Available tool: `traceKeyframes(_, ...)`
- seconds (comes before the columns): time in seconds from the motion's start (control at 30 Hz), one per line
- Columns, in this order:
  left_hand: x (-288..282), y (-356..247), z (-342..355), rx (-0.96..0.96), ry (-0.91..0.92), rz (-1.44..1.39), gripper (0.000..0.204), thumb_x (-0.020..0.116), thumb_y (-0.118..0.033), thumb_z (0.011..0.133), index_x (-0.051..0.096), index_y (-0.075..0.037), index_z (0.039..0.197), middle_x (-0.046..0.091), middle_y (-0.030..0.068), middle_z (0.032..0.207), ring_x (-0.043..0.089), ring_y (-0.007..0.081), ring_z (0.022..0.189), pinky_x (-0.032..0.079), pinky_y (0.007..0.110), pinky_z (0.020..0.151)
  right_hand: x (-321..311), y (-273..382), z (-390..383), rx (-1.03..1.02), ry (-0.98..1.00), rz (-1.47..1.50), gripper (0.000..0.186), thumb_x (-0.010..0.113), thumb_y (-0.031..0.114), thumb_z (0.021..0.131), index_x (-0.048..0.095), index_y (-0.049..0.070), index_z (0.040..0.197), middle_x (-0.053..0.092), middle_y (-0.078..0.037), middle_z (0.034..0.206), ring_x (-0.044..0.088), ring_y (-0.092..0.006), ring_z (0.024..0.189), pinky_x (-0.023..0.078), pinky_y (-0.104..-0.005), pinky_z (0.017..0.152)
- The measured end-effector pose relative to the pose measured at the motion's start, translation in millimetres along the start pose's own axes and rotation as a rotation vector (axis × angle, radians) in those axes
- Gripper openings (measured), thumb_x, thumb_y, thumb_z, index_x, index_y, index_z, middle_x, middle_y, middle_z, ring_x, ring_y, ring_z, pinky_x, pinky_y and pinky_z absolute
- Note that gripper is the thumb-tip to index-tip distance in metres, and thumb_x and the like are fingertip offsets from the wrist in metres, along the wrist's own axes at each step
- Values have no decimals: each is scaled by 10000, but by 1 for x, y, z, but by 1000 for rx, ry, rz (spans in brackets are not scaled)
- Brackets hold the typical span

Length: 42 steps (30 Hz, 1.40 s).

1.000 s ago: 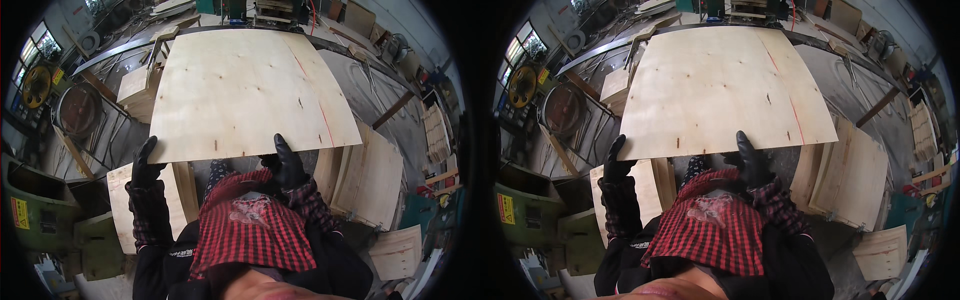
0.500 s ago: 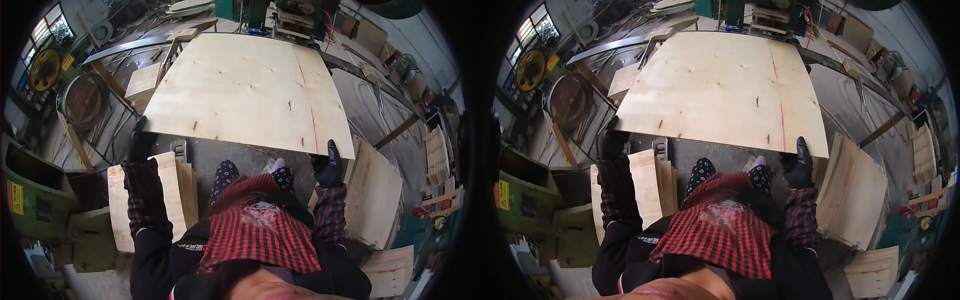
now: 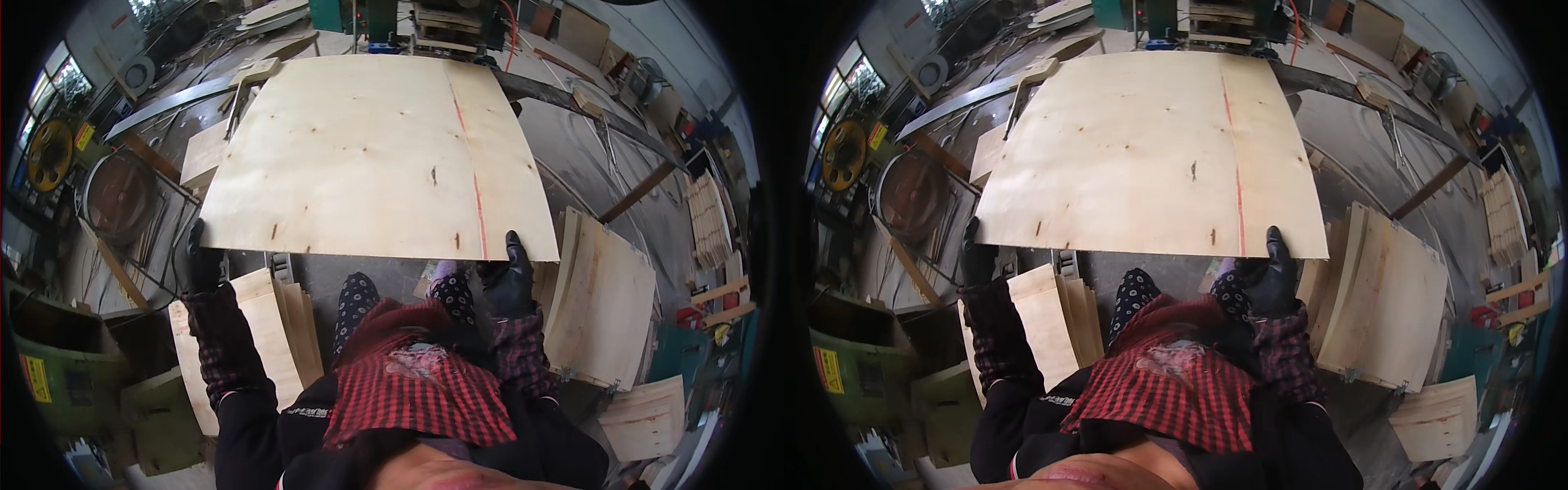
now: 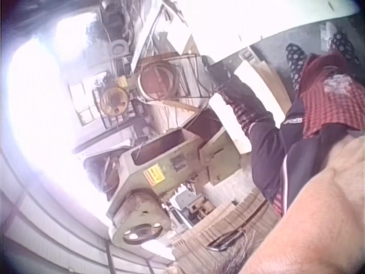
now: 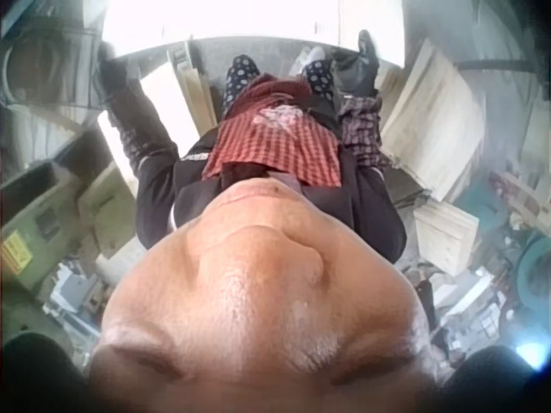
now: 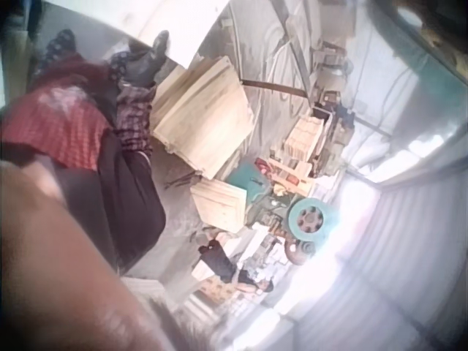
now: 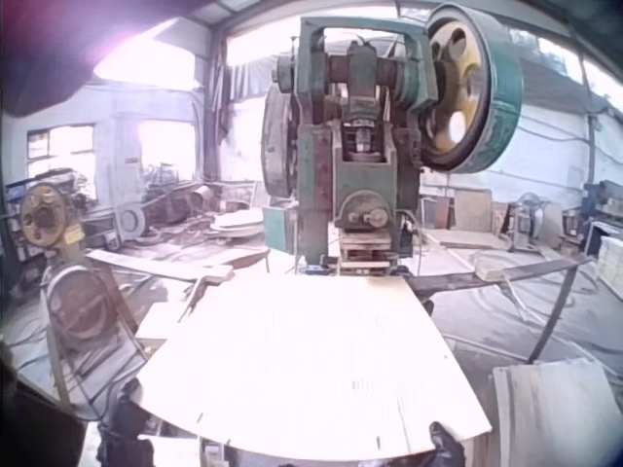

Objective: The person positions and attaches metal hinges to the edges of large plywood sheets by hand, repeating the process for multiple boards and moving them between stacks.

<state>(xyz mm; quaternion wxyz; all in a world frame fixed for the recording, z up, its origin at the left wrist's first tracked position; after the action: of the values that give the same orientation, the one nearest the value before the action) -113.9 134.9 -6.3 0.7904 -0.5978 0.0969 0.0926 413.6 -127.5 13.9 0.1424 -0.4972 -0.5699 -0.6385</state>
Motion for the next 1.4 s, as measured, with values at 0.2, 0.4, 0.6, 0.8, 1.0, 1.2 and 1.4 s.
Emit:
traceKeyframes(0.2,35,-77,-22,-44,-34,208,403,472,-6,871,445,-20,1273,571,71,795,507,108,568,403,239,458,-2,0,0,-18,-97,35,316,508,211,921,489,65,1201,608,-71,1041,622,-168,877,553,-300,636)
traceKeyframes(0.4,29,-74,-14,289,9,494,300,527,-141,894,537,27,1143,606,158,1046,578,249,982,444,348,863,2,-1,0,-10,-71,31,310,504,224,924,502,69,1193,607,-58,1048,618,-158,883,547,-302,634)
traceKeyframes(0.6,37,-94,-16,317,56,475,300,544,-114,880,535,21,1148,595,159,1059,577,251,971,453,350,853,-5,0,2,-12,-89,-55,328,502,260,926,513,68,1191,616,-48,1023,624,-151,865,553,-296,644)
traceKeyframes(0.8,39,-62,-28,-89,175,-21,310,524,-88,895,494,15,1186,577,147,1054,583,202,945,496,317,745,-15,16,-3,-180,-60,-318,326,484,240,936,503,49,1200,621,-62,1031,620,-167,888,542,-295,744)
traceKeyframes(1.0,138,-102,-92,-106,258,-160,500,471,-341,912,384,-78,1328,618,90,836,558,117,504,379,210,381,-103,119,-33,-289,-195,-68,439,450,286,942,428,23,1293,524,-125,1257,530,-239,1125,460,-404,926)
traceKeyframes(1.2,241,-149,-120,-343,353,-483,508,460,-231,931,312,-77,1392,614,131,978,518,81,444,352,204,342,-142,181,-26,-485,-195,-134,440,443,252,945,406,-5,1300,510,-142,1271,504,-260,1151,408,-396,986)
traceKeyframes(1.4,272,-170,-123,777,287,235,593,636,1,770,398,-90,1305,277,270,1409,372,434,1257,403,436,983,-171,209,-1,-526,-258,-145,406,415,242,955,429,-15,1268,542,-151,1223,548,-257,1097,461,-398,932)
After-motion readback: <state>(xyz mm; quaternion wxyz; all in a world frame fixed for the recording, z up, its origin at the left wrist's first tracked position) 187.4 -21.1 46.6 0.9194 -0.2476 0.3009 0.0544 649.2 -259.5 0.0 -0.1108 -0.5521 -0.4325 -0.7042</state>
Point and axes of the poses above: each hand's wrist, its own z-axis towards the middle knuckle, its own x-axis out of the palm, y = z × x, the point moved 5 cm from there along z, towards the middle knuckle
